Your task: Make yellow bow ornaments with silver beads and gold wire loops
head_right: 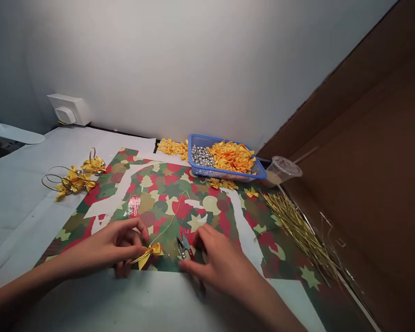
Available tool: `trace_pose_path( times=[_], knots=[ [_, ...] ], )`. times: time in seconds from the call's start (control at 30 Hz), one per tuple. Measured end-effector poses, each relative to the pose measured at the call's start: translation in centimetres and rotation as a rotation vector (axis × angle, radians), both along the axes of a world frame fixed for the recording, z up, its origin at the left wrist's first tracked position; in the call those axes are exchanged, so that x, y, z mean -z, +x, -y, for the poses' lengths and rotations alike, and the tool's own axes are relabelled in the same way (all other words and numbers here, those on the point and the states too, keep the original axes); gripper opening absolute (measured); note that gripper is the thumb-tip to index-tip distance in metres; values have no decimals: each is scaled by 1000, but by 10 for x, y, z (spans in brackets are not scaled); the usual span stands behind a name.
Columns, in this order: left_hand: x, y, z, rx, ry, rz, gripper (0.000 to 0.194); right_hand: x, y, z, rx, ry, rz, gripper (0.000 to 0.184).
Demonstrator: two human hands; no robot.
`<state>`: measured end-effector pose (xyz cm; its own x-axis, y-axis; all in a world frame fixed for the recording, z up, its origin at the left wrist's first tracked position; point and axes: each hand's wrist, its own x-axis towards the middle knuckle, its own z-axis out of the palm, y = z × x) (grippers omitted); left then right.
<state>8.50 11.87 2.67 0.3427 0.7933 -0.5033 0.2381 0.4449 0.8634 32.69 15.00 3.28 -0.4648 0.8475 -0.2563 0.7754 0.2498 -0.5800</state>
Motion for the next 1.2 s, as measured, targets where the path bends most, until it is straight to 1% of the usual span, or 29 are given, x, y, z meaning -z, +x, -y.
trace_pose_path(
  times=[0.03,0.1,0.2,0.27,0.33,0.4,0.47,0.57,0.63,0.67,0.8,0.87,0.93,1.0,1.07,1.2],
  knots=[
    [-1,1,0,25,25,-19,15,-1,3,6,-9,-59,30,20],
    [-4,2,2,86,152,-107,11,1,9,13,2,-113,53,15],
    [-5,4,4,163,431,-311,9,7,21,12,5,-101,24,16],
    [-5,4,5,191,565,-397,9,10,29,8,0,-91,-20,16],
    [-5,4,6,192,641,-416,9,10,35,5,15,-105,-79,17],
    [-5,4,7,188,679,-383,8,7,38,1,37,-147,-145,20],
    [-6,3,8,210,722,-337,12,4,39,-4,73,-233,-220,21],
    [-9,-1,6,317,805,-351,20,2,37,-13,141,-472,-362,28],
    [-11,-4,3,365,825,-412,21,3,34,-19,159,-615,-483,34],
    [-12,-5,2,376,824,-433,20,5,31,-22,160,-659,-546,37],
    [-9,-7,-1,423,808,-404,12,15,18,-29,245,-719,-715,41],
    [-6,-7,-1,438,811,-389,13,18,9,-30,270,-705,-778,40],
    [-4,-6,0,420,828,-419,16,19,1,-27,259,-674,-820,39],
    [-5,-7,0,393,838,-472,17,18,-5,-22,241,-629,-801,43],
    [-7,-9,-1,370,837,-501,15,15,-8,-16,196,-566,-748,46],
    [-10,-12,-2,360,815,-465,5,13,-13,-2,40,-499,-651,41]
  ],
)
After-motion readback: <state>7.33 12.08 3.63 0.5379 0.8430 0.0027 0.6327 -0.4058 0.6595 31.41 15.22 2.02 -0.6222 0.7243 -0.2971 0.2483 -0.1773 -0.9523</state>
